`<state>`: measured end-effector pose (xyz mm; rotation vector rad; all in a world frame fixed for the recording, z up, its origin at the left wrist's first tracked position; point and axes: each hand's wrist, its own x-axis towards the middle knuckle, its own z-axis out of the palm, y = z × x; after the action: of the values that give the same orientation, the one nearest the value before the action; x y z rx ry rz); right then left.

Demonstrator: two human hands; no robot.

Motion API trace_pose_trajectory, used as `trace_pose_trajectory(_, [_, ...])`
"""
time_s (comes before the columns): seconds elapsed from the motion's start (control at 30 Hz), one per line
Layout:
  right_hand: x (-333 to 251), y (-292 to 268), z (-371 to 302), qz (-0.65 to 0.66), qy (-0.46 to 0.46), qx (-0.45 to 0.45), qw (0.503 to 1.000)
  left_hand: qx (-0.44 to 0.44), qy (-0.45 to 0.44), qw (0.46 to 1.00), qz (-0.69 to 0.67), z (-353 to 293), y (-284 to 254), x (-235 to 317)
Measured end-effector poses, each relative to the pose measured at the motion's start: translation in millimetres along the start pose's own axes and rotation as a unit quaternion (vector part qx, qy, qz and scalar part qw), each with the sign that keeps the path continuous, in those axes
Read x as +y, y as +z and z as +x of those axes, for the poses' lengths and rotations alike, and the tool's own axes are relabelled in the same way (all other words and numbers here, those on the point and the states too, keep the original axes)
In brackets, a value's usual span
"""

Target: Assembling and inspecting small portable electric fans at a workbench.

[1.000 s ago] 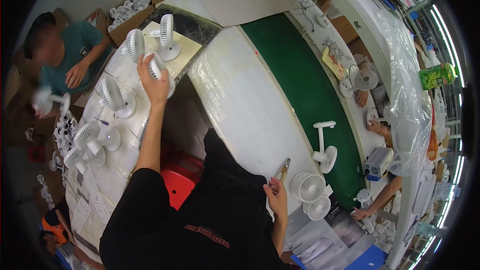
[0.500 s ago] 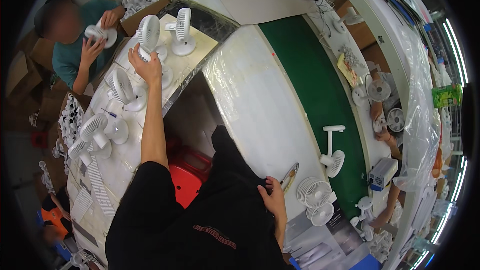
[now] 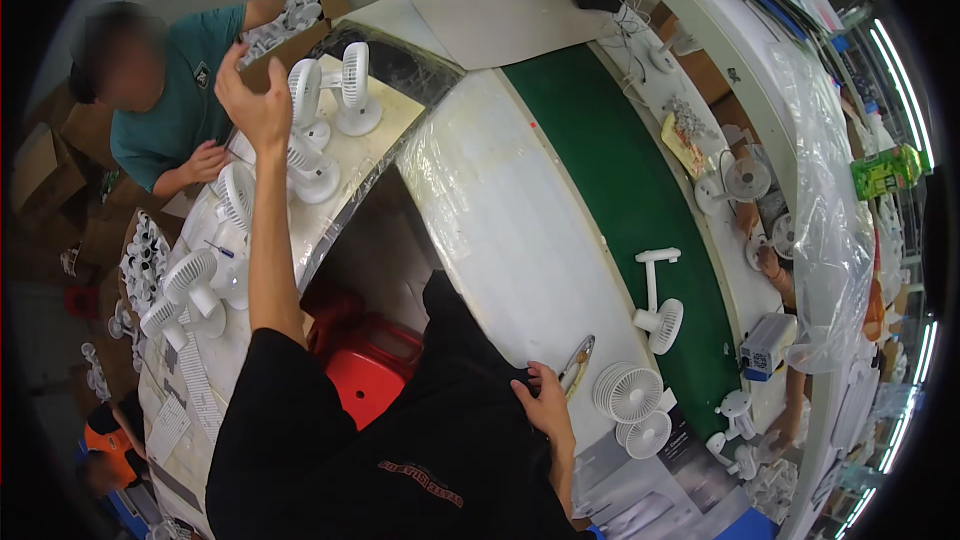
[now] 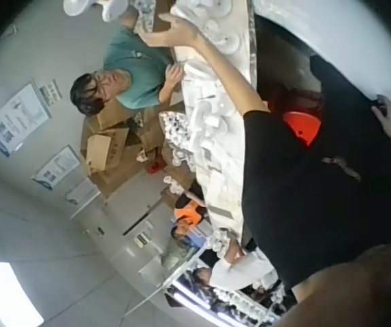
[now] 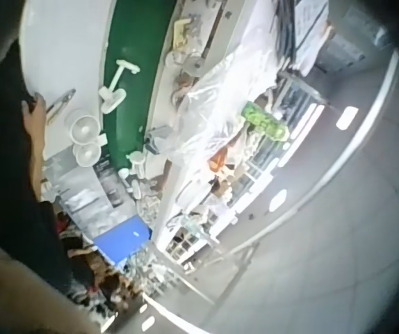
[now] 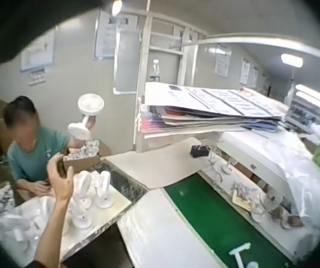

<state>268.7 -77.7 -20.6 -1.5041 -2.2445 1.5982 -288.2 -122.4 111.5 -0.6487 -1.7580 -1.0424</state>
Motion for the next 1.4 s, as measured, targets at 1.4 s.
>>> trace_pose_trajectory(1.4, [-100,-151,-42,0.434,-0.227,0.339,0.804,-0.655,-0.029,0.453,-0.604,-106,-38,385])
